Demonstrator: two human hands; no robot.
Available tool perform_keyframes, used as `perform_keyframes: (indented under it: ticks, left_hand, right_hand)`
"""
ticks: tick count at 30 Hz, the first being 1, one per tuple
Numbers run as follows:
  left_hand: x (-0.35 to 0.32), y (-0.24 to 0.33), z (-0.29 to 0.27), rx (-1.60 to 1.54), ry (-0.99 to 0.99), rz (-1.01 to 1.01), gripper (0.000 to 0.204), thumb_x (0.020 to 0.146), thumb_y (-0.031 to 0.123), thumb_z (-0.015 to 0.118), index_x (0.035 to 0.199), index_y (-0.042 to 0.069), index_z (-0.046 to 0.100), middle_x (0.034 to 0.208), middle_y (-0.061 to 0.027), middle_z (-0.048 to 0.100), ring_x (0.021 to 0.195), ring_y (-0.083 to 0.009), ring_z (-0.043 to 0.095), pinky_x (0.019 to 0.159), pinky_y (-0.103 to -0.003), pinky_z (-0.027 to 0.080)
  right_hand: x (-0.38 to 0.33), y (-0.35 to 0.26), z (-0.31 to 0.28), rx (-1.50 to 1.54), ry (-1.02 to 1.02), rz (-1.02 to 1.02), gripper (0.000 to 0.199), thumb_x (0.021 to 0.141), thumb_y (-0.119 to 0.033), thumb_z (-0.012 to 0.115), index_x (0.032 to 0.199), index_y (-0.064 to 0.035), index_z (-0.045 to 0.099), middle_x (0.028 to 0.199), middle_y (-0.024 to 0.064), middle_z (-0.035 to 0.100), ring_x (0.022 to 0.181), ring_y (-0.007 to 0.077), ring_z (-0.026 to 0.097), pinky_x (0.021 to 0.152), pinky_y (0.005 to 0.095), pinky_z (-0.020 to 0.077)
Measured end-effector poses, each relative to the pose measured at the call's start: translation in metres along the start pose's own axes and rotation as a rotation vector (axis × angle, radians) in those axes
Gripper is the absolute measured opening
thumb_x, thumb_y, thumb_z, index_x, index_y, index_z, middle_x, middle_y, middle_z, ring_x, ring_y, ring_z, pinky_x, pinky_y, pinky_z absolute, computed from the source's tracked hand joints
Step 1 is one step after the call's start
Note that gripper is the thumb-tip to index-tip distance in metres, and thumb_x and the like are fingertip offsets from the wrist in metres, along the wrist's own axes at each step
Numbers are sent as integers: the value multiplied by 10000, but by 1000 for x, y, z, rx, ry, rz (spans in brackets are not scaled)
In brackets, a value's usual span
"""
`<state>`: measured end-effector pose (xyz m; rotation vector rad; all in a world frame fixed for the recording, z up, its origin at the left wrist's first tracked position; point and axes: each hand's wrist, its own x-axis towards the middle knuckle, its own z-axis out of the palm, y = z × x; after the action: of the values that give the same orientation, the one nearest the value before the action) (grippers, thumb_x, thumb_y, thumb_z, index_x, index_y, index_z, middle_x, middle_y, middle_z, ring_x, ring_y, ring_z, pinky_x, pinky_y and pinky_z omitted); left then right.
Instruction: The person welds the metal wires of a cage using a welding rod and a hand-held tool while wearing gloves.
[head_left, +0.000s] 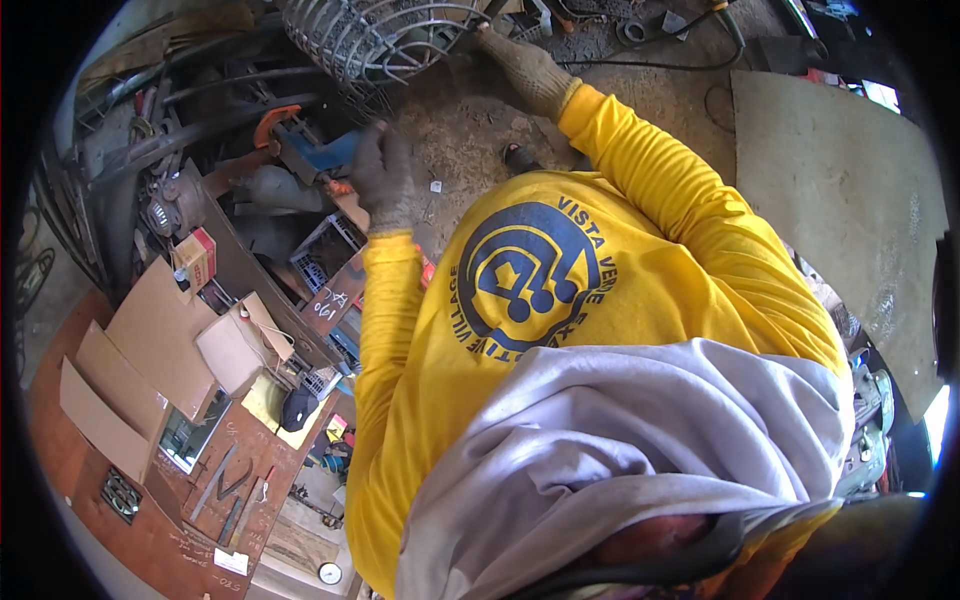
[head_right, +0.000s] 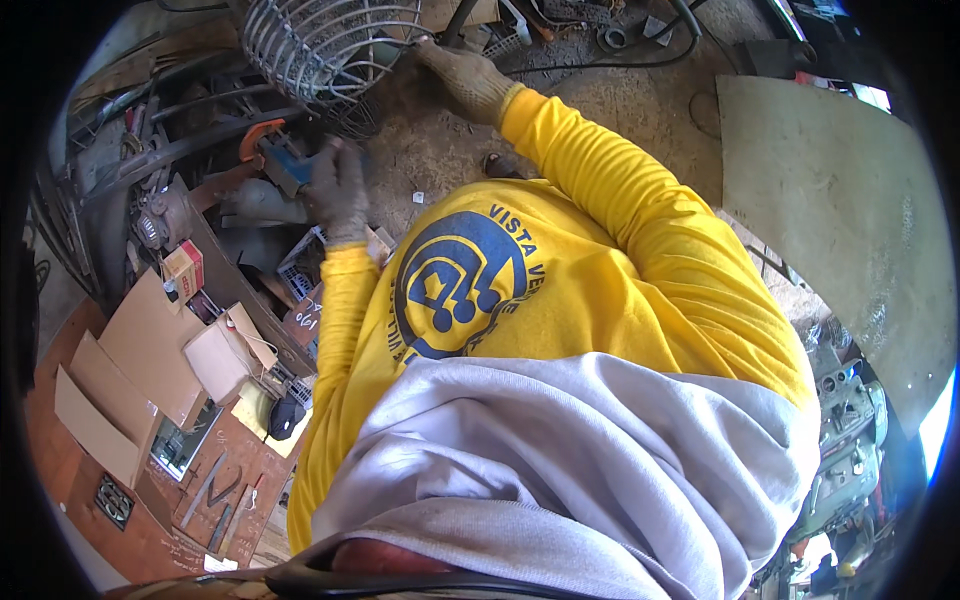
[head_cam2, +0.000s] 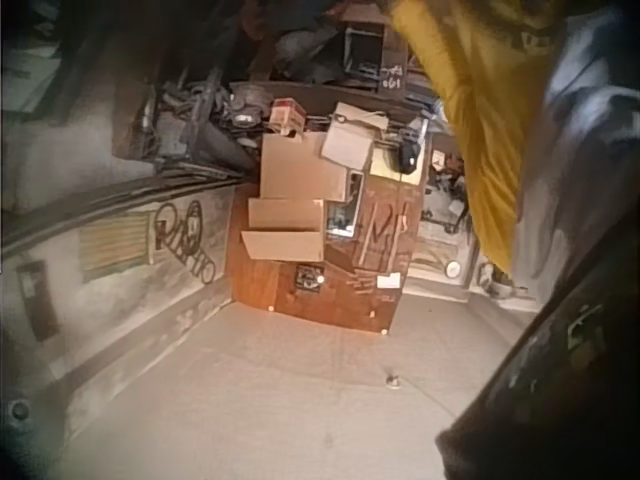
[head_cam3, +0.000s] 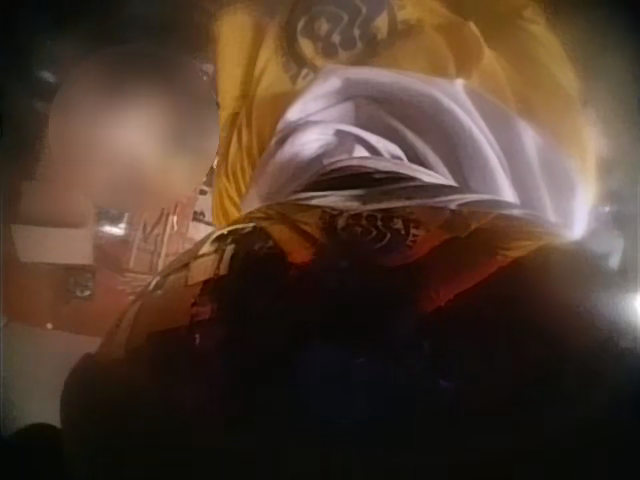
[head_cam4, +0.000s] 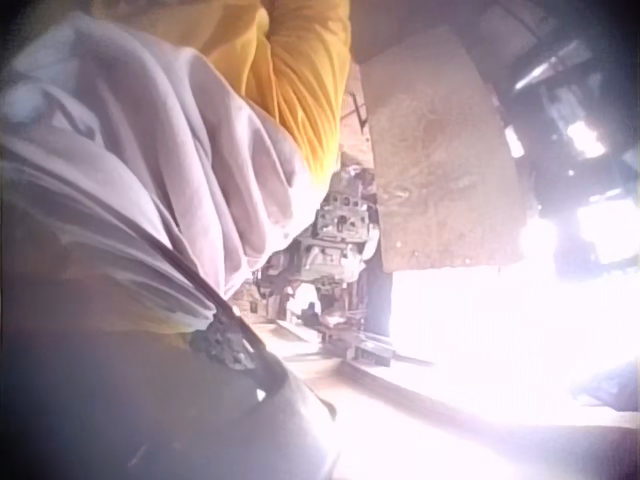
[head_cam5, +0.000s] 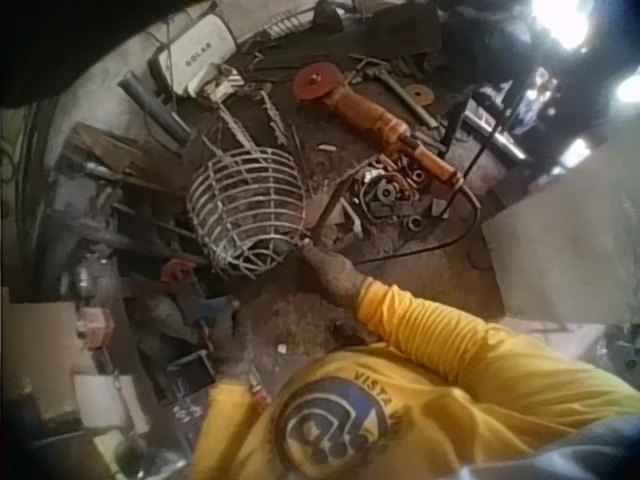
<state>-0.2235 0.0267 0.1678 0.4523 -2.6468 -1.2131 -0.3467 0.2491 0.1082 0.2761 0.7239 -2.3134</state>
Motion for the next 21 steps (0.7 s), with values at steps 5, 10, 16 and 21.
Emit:
perform_keyframes:
  ticks: [5, 10, 16, 21]
  left_hand:
    - [41, 5, -15, 24, 83, 260, 303, 935, 144, 681, 1182, -24, 633, 1082, -135, 716, 936, -216, 687, 868, -340, 536]
    - [53, 7, -14, 13, -33, 317, 353, 907, 128, 721, 1210, -21, 618, 1101, -140, 710, 990, -234, 693, 904, -362, 537]
    - [61, 8, -5, 30, -104, 338, 341, 899, 169, 745, 1168, -19, 652, 1086, -157, 720, 993, -255, 701, 898, -367, 536]
    - [62, 3, 0, 83, -121, 359, 302, 902, 169, 742, 1130, -20, 678, 1078, -190, 719, 994, -277, 701, 897, -352, 534]
  right_hand:
    - [-25, 3, 19, -1008, 311, -533, 522, 943, -274, 695, 1394, -70, 531, 1243, 155, 627, 1119, 305, 646, 968, 376, 523]
    - [-40, -11, 34, -1226, 241, -907, 628, 864, -180, 775, 1419, -48, 513, 1304, 177, 609, 1098, 317, 667, 885, 381, 558]
    - [-32, -21, 16, -1581, 185, -1164, 684, 823, -141, 782, 1440, -67, 495, 1136, 179, 633, 943, 340, 687, 793, 387, 565]
    - [-44, -15, 11, -1689, 258, -1037, 654, 810, -179, 795, 1399, -76, 530, 1023, 144, 656, 895, 328, 687, 779, 379, 560]
